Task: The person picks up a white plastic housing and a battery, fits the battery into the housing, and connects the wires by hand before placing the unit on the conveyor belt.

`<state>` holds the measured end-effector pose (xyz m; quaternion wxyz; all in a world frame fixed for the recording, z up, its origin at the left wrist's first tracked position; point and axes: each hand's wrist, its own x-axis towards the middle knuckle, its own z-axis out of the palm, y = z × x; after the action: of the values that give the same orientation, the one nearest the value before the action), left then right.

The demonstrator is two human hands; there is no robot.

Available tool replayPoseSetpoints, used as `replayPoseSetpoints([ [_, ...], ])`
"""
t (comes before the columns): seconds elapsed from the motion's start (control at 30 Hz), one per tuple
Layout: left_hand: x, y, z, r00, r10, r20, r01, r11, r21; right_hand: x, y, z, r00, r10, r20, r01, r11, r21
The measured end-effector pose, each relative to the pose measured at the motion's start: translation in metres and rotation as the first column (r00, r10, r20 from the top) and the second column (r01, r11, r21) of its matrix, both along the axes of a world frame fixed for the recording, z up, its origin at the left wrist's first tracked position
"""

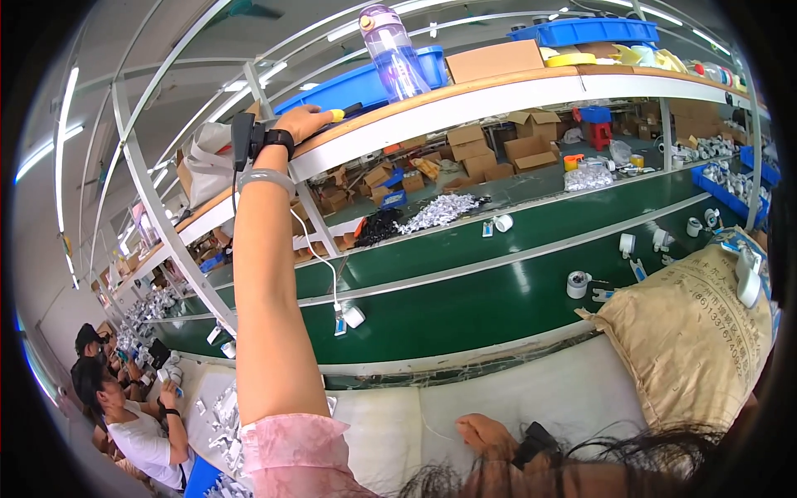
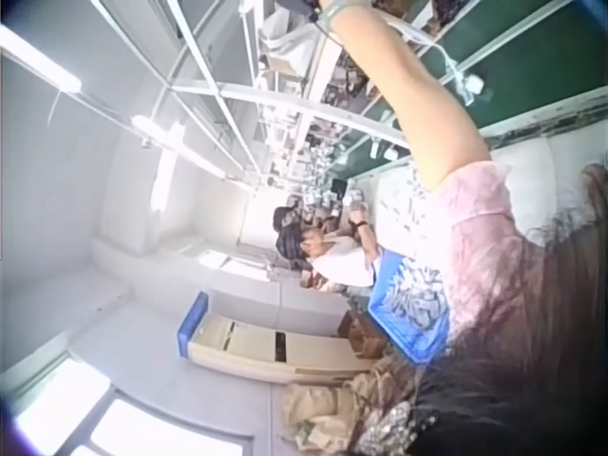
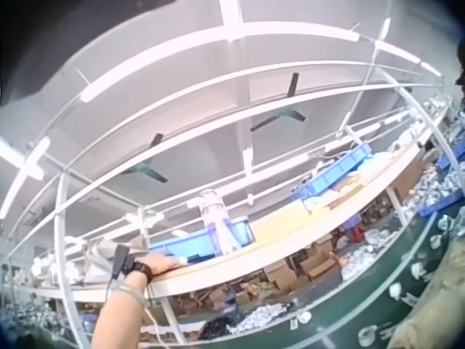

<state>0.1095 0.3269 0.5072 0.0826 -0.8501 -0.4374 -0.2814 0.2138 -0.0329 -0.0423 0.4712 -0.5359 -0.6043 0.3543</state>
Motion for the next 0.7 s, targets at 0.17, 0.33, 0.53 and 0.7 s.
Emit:
replayPoseSetpoints([
  [0.17,-0.002,-0.003,-0.003,0.999,0.032,-0.022,-0.029,0.992,0.120,0.000,0.001,0.003,1.000,0.005,0.004,-0.005,1.000,0.001],
  [0.33,-0.003,0.007,-0.010,1.000,-0.002,0.014,0.000,0.979,0.205,0.000,0.004,-0.009,1.000,-0.010,-0.001,0.010,1.000,0.026],
  [0.53,0.008,0.006,-0.017,0.990,-0.008,0.138,-0.054,0.897,0.440,0.003,-0.004,0.004,1.000,-0.004,0.026,0.001,0.993,0.119],
  [0.7,0.009,-0.002,-0.022,0.992,0.070,0.107,-0.127,0.601,0.789,-0.003,-0.004,-0.003,1.000,-0.024,-0.012,0.025,0.999,0.038],
])
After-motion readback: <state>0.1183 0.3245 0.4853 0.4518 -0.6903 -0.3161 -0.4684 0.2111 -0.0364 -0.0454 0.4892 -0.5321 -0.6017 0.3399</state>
